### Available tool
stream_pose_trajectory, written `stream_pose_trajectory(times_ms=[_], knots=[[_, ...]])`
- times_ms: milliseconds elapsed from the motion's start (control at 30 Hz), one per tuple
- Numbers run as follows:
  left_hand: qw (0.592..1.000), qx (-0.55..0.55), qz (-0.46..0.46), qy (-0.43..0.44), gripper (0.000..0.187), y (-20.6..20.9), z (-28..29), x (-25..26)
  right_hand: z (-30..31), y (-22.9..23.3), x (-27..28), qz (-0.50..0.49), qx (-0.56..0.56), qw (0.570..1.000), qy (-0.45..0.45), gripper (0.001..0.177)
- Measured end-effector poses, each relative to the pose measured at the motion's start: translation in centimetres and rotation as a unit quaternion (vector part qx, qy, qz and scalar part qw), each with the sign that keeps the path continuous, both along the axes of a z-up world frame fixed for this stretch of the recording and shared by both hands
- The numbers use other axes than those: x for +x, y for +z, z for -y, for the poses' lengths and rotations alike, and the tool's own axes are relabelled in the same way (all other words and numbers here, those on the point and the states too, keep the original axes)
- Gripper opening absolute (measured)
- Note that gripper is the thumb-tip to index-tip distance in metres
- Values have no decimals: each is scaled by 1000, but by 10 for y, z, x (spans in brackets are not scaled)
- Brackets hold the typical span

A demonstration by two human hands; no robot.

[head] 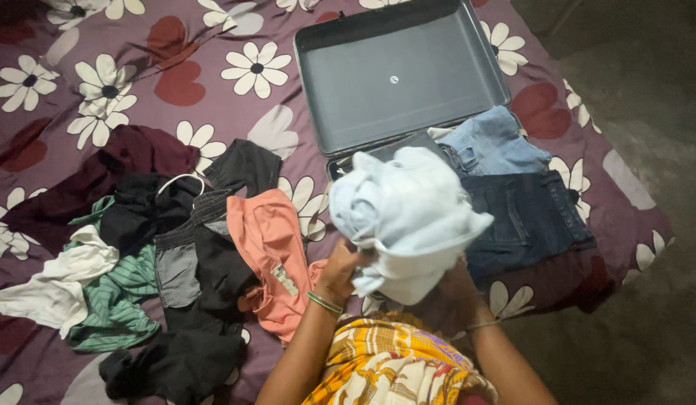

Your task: The person packs clothes into a suitcase on a bed, picking up shirts and pants from a pile, unfolding them, and placing them into the open suitcase.

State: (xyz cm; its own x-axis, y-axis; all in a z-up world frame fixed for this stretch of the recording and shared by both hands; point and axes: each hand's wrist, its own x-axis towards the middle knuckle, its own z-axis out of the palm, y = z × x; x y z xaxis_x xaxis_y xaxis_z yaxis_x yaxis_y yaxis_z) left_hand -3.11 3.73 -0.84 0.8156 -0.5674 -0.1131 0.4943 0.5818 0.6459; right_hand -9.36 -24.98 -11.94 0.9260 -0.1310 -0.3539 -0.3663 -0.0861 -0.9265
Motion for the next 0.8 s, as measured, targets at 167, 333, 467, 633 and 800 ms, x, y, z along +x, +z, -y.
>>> stream_pose_trajectory(times_ms=[167, 333, 467, 633, 800], knots=[[998, 34, 51, -19, 49, 6, 4, 2, 16, -1, -17, 6, 41, 997, -65, 41], [998, 37, 47, 12, 42, 3, -10, 29, 43, 58, 10, 156, 56, 973, -162, 36], [958, 232, 167, 34, 36, -1, -20, 48, 56, 132, 39, 282, 46, 941, -182, 32], [937, 298, 139, 121, 60, 6, -14, 54, 48, 194, 53, 395, -34, 901, -175, 27], [932, 312, 152, 99, 72, -2, -3, 34, 28, 203, 61, 454, -88, 871, -162, 22]])
